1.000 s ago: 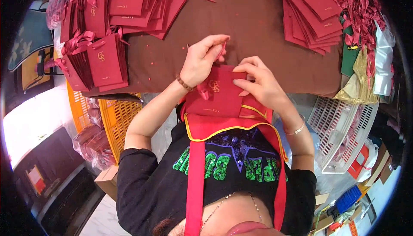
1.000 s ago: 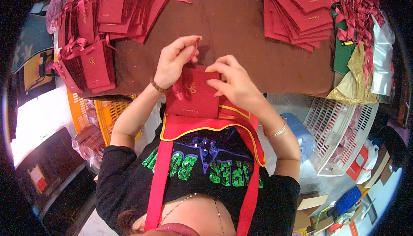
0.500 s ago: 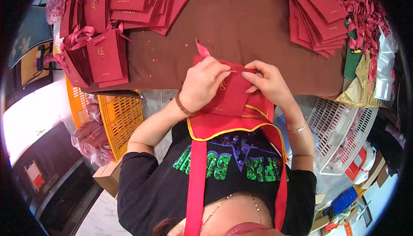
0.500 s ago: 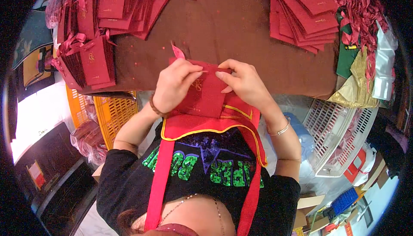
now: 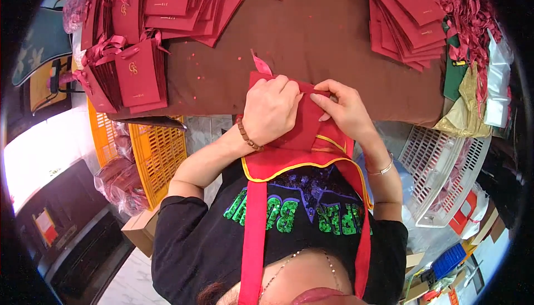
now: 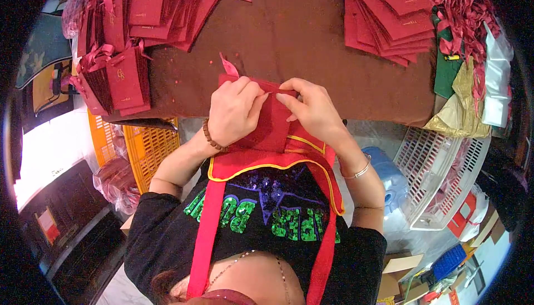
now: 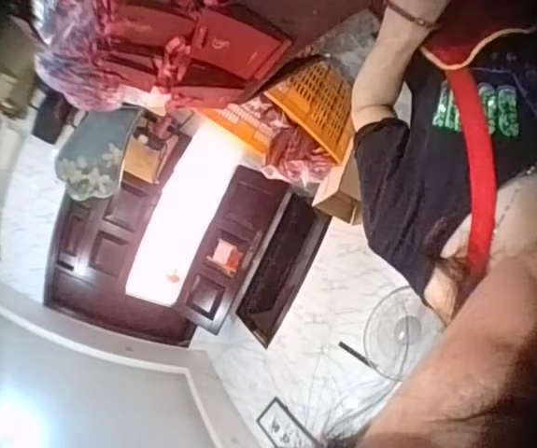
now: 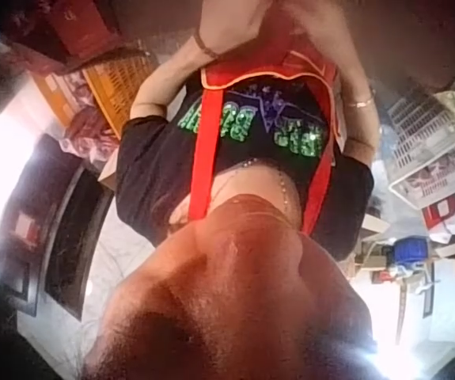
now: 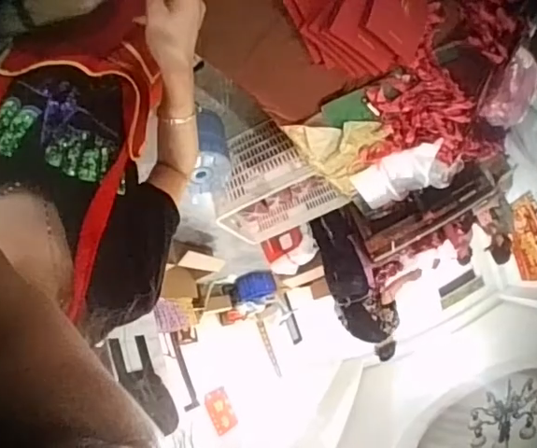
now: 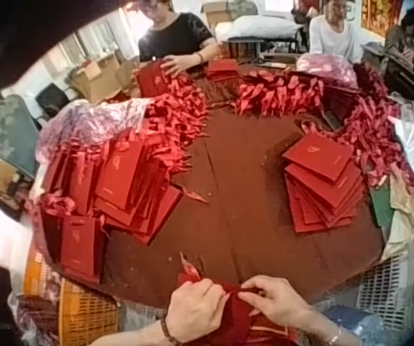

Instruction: The person assembles paper gift bags by attaching ribbon handles by hand and stacks the completed bags on the table.

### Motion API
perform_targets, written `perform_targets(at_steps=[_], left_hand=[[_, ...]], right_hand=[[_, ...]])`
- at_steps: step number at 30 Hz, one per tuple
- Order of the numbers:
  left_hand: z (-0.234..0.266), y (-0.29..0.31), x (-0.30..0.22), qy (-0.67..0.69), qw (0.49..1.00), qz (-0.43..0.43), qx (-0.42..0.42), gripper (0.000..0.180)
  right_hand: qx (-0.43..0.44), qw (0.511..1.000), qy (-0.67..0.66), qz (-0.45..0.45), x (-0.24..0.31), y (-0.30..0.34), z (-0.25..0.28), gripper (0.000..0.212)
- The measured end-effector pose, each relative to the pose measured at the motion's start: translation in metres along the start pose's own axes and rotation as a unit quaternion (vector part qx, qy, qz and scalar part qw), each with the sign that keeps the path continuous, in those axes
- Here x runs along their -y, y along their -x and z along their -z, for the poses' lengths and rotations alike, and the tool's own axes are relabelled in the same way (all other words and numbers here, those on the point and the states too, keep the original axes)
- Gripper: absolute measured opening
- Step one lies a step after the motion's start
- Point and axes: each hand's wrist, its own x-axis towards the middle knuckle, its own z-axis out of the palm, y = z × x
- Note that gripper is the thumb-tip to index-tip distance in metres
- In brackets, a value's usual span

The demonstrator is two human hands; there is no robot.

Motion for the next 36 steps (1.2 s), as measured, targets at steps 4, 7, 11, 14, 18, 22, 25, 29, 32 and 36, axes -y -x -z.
perform_targets(at_steps=[4,7,11,14,18,22,25,29,32,36], left_hand=[[0.004,-0.002,0.002,0.035,0.998,0.020,0.044,0.012],[0.002,-0.005,0.002,0.065,0.998,0.011,0.012,0.012],[0.004,-0.008,0.000,0.050,0.999,-0.001,0.015,0.012],[0.006,-0.009,0.002,0.066,0.997,-0.001,0.040,0.012],[0.005,-0.012,0.000,0.063,0.997,-0.001,0.032,0.012],[0.003,-0.013,0.001,0.086,0.996,0.012,0.018,0.012],[0.003,-0.013,-0.002,0.078,0.997,-0.008,-0.003,0.011],[-0.001,-0.011,0.002,0.072,0.997,-0.017,-0.013,0.012],[-0.002,-0.010,0.002,0.070,0.997,-0.021,-0.019,0.012],[-0.002,-0.007,0.003,0.057,0.998,-0.032,-0.014,0.013]], right_hand=[[-0.008,0.999,-0.028,0.028,-0.007,0.001,0.000,0.016],[-0.004,0.999,-0.031,0.016,-0.003,0.002,-0.001,0.016],[-0.004,1.000,-0.014,0.010,-0.002,0.003,0.000,0.016],[-0.010,1.000,-0.011,0.025,0.001,0.005,-0.001,0.016],[-0.005,1.000,-0.004,0.007,0.004,0.006,0.000,0.016],[0.005,1.000,0.020,-0.002,0.012,0.009,0.002,0.017],[0.022,1.000,-0.009,-0.017,0.002,0.007,0.004,0.018],[0.020,0.999,-0.016,-0.027,-0.002,0.006,0.004,0.018],[0.024,0.999,-0.027,-0.024,-0.003,0.005,0.004,0.018],[0.034,0.997,-0.063,-0.034,-0.002,0.004,0.005,0.018]])
